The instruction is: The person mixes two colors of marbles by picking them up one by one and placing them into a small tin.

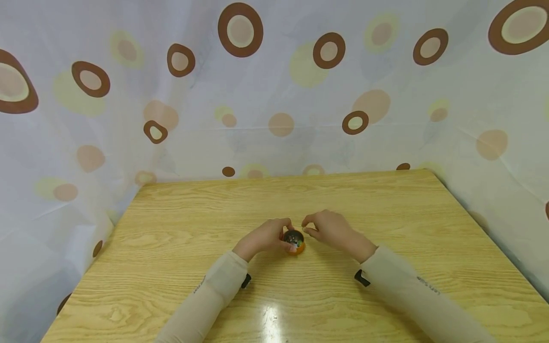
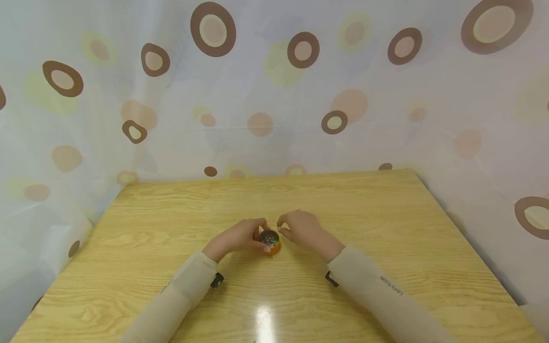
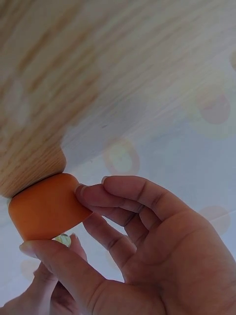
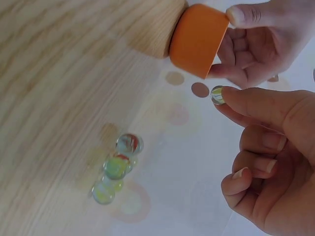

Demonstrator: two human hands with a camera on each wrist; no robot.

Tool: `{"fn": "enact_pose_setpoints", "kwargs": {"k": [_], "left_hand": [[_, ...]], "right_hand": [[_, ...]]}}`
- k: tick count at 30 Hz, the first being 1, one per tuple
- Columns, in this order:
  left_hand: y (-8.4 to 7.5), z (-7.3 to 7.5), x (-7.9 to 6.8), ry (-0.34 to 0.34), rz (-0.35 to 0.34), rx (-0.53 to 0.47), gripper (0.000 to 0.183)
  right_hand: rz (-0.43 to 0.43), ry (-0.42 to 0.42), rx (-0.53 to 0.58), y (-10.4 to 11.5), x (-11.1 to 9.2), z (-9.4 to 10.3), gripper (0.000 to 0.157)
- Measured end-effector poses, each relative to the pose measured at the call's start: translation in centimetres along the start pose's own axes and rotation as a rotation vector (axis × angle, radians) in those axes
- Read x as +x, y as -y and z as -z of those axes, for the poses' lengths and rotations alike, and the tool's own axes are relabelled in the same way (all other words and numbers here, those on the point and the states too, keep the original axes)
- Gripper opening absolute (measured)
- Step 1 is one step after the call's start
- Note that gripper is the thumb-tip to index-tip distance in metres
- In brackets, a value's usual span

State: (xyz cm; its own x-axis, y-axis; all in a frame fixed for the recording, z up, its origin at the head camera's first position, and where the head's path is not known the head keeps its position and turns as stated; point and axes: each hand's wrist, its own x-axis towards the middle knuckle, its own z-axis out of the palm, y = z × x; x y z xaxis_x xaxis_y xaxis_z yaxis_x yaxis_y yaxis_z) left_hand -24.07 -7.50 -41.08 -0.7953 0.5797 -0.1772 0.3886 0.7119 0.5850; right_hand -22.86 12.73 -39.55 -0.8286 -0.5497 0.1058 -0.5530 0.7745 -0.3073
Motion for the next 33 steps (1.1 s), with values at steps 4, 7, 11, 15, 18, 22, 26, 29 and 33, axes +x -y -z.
{"fn": "enact_pose_setpoints", "kwargs": {"k": [4, 7, 11, 15, 18, 22, 26, 29, 33], "left_hand": [[-0.1, 0.1, -0.1, 0.003, -0.011, -0.017, 0.041], [-0.1, 0.2, -0.2, 0.001, -0.021, -0.026, 0.041], [-0.3, 0.3, -0.3, -0.003, -0.024, -0.019, 0.04], [-0.3, 0.3, -0.3, -0.001, -0.021, -0.016, 0.041], [-0.2, 0.2, -0.2, 0.003, -0.02, -0.023, 0.04], [0.0, 0.0, -0.2, 0.008, -0.018, -0.033, 0.038], [0.1, 0.0, 0.0, -0.001, -0.012, -0.047, 0.037], [0.1, 0.0, 0.1, -0.005, -0.007, -0.051, 0.037], [-0.1, 0.1, 0.1, -0.004, 0.001, -0.047, 0.037]], "right_hand": [[0.048, -0.021, -0.01, 0.6, -0.1, -0.5, 0.015], [0.081, -0.033, -0.008, 0.8, -0.1, -0.9, 0.015], [0.104, -0.038, -0.004, 1.1, -0.1, -1.0, 0.016], [0.101, -0.036, -0.005, 1.4, -0.1, -1.1, 0.016], [0.097, -0.025, -0.011, 1.6, -0.1, -1.4, 0.016], [0.09, -0.01, -0.005, 1.8, -0.2, -1.6, 0.015], [0.095, 0.003, 0.012, 1.9, -0.1, -1.6, 0.013], [0.103, 0.015, 0.021, 1.9, 0.0, -1.6, 0.012], [0.109, 0.012, 0.025, 1.8, 0.0, -1.6, 0.013]]}}
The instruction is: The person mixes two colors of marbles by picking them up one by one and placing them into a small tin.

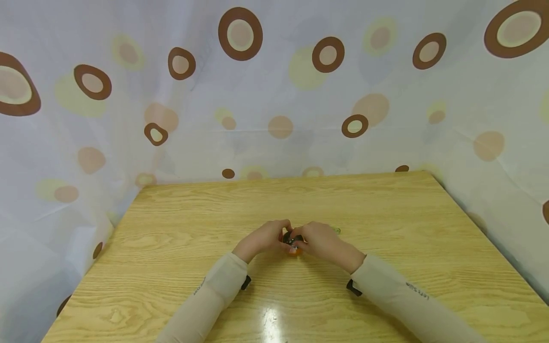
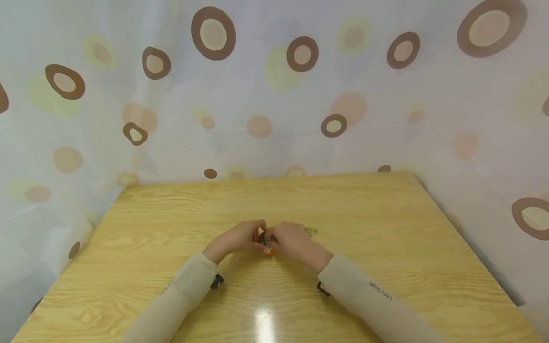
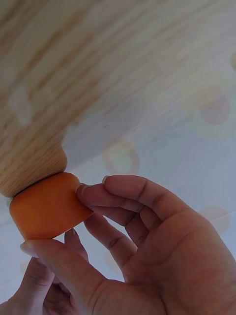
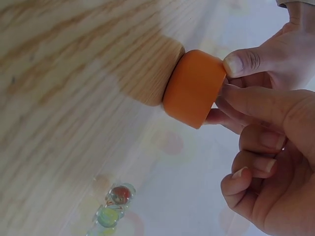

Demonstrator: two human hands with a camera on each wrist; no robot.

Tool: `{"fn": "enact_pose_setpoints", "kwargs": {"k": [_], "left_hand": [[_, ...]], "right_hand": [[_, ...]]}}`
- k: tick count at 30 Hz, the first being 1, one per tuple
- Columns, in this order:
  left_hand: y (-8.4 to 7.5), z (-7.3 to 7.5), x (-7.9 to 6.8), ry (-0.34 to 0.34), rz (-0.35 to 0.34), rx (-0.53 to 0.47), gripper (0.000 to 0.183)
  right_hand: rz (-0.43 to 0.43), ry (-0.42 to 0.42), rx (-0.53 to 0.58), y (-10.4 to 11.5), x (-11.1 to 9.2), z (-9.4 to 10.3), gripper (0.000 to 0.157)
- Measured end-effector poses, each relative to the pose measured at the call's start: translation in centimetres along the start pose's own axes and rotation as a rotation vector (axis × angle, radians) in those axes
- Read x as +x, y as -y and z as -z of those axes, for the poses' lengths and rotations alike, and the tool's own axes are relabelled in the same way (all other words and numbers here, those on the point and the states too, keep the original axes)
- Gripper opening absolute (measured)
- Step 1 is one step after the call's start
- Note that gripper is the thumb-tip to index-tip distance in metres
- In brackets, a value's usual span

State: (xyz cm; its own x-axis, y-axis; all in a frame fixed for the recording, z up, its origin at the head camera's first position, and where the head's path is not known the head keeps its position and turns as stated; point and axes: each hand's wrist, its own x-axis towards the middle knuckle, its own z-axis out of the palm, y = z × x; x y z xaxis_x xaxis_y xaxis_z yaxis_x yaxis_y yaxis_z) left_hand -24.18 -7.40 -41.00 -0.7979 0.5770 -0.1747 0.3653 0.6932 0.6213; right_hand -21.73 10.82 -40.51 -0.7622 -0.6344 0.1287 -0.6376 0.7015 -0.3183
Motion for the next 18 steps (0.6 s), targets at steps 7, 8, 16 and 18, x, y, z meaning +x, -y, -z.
{"fn": "enact_pose_setpoints", "kwargs": {"k": [7, 8, 16, 18], "left_hand": [[0.2, -0.2, 0.1, 0.001, -0.007, 0.03, 0.04], [0.2, -0.2, 0.0, 0.0, -0.008, 0.032, 0.04], [0.1, -0.3, -0.2, -0.002, -0.005, 0.041, 0.043], [0.1, -0.3, -0.3, 0.0, -0.006, 0.043, 0.044]], "right_hand": [[-0.029, -0.036, -0.022, -0.3, -0.2, 0.3, 0.016], [-0.028, -0.046, -0.032, -0.4, -0.2, 0.4, 0.016], [-0.065, -0.07, -0.062, -1.4, -0.5, 1.0, 0.015], [-0.084, -0.064, -0.055, -1.6, -0.7, 1.3, 0.016]]}}
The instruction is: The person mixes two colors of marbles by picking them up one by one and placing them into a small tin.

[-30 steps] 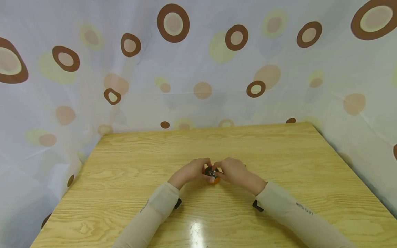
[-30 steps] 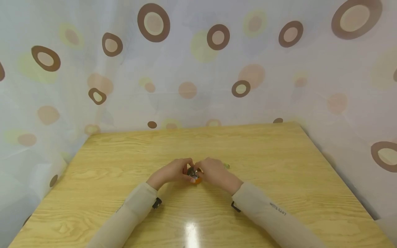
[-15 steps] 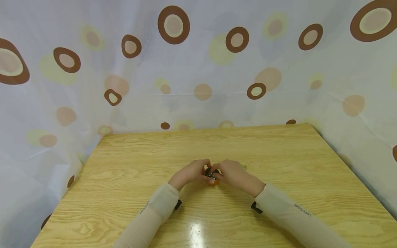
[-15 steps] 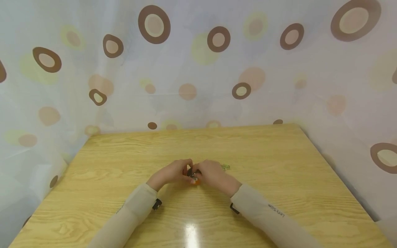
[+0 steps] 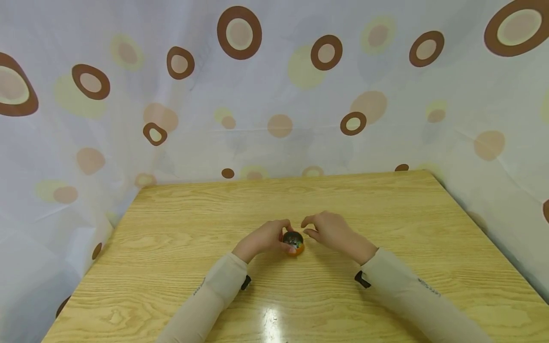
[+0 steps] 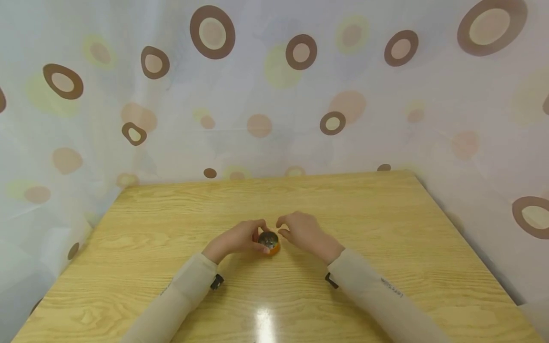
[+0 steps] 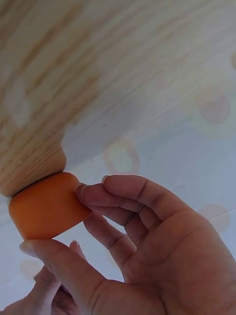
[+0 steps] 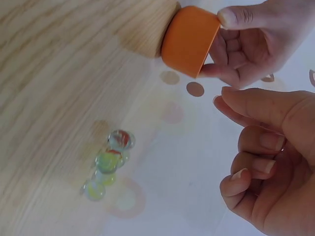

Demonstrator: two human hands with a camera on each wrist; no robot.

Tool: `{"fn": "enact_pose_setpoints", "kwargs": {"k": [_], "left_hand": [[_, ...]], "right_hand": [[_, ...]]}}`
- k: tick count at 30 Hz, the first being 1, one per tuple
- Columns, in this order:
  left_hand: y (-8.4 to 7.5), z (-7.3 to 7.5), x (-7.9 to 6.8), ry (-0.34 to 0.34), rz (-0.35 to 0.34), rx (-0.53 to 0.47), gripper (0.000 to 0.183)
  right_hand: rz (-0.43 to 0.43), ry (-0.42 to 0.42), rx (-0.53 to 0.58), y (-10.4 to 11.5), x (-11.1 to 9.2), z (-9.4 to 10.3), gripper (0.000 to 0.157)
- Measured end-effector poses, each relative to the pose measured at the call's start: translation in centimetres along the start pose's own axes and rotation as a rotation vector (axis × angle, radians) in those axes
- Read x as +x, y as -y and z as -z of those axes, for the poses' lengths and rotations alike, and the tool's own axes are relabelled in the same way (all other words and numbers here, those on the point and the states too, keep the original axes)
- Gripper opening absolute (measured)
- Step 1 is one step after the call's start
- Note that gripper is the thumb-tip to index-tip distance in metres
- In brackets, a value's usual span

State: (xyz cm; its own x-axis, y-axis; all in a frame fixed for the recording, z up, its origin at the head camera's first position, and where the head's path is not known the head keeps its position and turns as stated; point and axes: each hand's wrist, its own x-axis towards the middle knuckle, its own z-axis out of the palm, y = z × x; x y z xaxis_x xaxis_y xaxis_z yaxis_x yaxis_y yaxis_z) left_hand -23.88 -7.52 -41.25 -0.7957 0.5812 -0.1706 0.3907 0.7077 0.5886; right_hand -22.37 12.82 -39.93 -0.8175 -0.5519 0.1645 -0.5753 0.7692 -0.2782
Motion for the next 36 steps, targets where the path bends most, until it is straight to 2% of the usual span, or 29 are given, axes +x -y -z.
{"fn": "enact_pose_setpoints", "kwargs": {"k": [15, 23, 36], "left_hand": [[0.0, 0.0, 0.2, -0.01, 0.002, -0.011, 0.042], [-0.2, 0.2, 0.1, -0.009, -0.01, 0.004, 0.043], [-0.3, 0.1, -0.2, -0.006, 0.01, 0.001, 0.043]], "right_hand": [[-0.124, 0.042, 0.022, -3.5, -1.0, 1.1, 0.018], [-0.137, 0.043, 0.008, -5.6, -1.8, 1.2, 0.017], [-0.168, 0.06, -0.037, -7.2, -2.7, 0.6, 0.011]]}}
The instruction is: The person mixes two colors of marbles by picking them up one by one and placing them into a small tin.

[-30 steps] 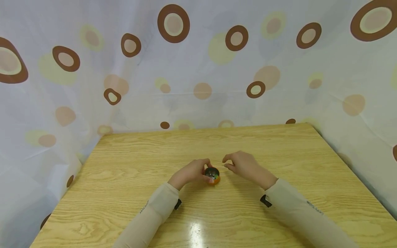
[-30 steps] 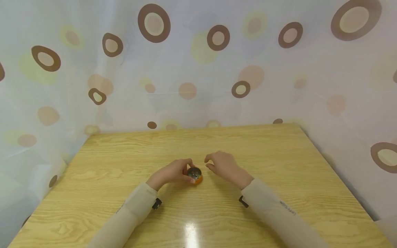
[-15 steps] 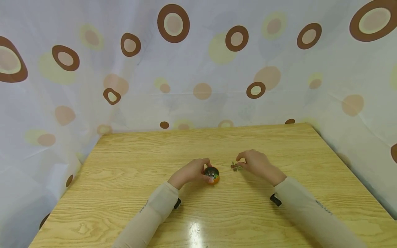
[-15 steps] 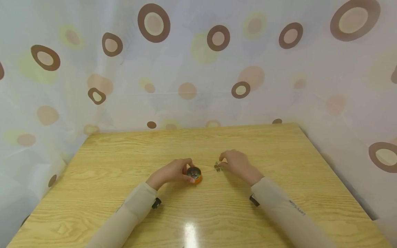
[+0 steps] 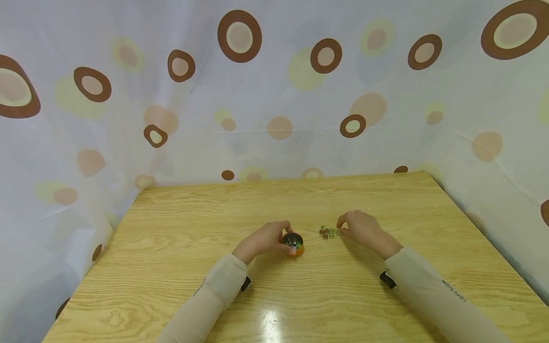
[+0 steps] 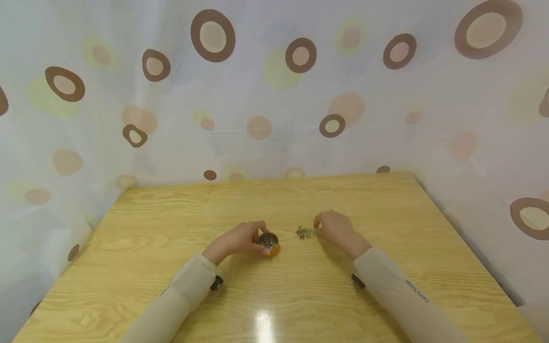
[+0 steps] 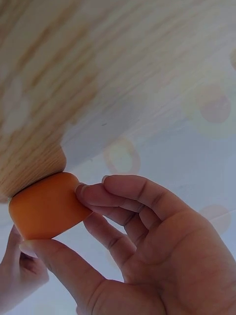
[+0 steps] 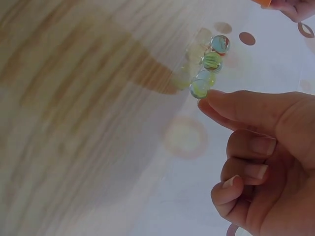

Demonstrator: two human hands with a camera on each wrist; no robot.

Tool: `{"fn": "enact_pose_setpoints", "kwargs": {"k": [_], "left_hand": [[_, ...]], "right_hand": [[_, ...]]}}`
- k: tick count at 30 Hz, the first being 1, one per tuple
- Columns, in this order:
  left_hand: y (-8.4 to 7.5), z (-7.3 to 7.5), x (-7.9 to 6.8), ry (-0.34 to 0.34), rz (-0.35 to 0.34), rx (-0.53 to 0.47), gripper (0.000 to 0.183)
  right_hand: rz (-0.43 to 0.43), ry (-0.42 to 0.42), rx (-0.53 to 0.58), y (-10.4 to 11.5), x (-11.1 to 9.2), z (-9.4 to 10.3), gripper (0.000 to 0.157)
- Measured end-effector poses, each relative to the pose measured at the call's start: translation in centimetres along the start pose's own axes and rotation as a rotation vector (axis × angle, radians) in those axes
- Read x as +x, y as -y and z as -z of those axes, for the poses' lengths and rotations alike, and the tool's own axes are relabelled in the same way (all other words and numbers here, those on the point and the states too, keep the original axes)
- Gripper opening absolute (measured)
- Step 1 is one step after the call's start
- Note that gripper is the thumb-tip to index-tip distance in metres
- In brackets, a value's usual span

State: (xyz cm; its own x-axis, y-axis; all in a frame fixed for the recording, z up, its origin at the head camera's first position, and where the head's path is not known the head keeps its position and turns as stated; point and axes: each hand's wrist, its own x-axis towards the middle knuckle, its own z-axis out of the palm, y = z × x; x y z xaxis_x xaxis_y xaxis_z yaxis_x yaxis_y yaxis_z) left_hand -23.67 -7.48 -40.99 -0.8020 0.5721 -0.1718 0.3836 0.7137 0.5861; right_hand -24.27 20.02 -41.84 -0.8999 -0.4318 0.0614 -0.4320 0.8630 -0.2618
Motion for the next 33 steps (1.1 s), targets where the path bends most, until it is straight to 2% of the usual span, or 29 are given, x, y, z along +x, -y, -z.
{"fn": "enact_pose_setpoints", "kwargs": {"k": [16, 26, 33], "left_hand": [[-0.1, 0.0, 0.0, -0.006, 0.001, -0.013, 0.042], [0.0, -0.1, 0.0, -0.003, 0.0, -0.031, 0.041], [0.0, 0.0, 0.0, 0.0, 0.004, -0.037, 0.042]], "right_hand": [[-0.001, 0.04, -0.008, 0.6, 0.2, 0.1, 0.013], [-0.031, 0.084, -0.02, 1.1, 0.1, 0.4, 0.012], [-0.03, 0.056, -0.031, 0.9, 0.2, 0.2, 0.012]]}}
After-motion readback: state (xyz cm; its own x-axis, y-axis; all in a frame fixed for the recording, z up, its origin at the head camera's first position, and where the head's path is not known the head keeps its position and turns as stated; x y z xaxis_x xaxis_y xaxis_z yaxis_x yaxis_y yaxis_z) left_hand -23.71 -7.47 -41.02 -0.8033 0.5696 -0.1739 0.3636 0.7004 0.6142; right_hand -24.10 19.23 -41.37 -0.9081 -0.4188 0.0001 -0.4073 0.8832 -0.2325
